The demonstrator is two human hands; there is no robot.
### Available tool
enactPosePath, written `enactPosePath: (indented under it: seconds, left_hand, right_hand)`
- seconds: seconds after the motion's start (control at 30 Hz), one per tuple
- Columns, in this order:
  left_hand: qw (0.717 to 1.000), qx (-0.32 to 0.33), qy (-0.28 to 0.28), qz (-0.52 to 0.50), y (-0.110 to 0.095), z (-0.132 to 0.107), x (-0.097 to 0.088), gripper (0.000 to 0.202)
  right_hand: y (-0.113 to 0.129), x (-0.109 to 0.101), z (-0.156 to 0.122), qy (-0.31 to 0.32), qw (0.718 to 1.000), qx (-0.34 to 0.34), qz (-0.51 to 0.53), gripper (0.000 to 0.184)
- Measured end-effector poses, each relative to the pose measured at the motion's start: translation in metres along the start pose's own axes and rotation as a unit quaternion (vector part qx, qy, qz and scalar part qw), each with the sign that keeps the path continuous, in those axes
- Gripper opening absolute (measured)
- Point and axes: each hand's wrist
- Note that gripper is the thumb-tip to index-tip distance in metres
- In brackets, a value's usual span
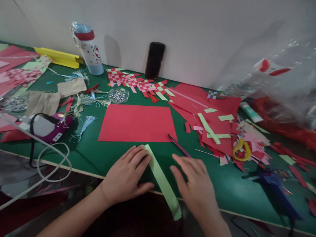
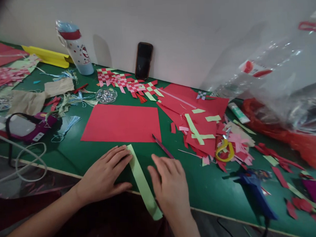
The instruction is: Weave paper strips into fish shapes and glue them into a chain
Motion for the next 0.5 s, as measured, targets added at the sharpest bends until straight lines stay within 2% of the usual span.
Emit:
enactPosePath:
  seconds: [0.1, 0.17, 0.37, 0.5]
  left_hand:
    - [1.000, -0.012, 0.002, 0.003, -0.002, 0.000, 0.000, 0.069]
    - [1.000, -0.018, 0.004, 0.008, -0.003, 0.000, 0.001, 0.069]
    - [1.000, -0.004, -0.015, 0.024, -0.003, 0.001, 0.000, 0.068]
    - [0.999, 0.011, -0.007, 0.053, -0.004, 0.014, -0.008, 0.048]
  right_hand:
    - [0.015, -0.005, -0.019, 0.063, 0.998, -0.003, 0.004, 0.044]
    - [0.020, -0.005, -0.028, 0.073, 0.997, 0.020, -0.011, 0.045]
    - [0.025, -0.008, -0.027, 0.083, 0.994, 0.071, 0.016, 0.022]
    - [0.028, -0.012, -0.022, 0.101, 0.991, 0.082, 0.017, 0.008]
Point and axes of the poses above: each hand's wrist, its own z-axis towards the middle knuckle, its own x-axis out of the palm, y = z × x, and after that the axes turned 12 degrees about -z, right-handed
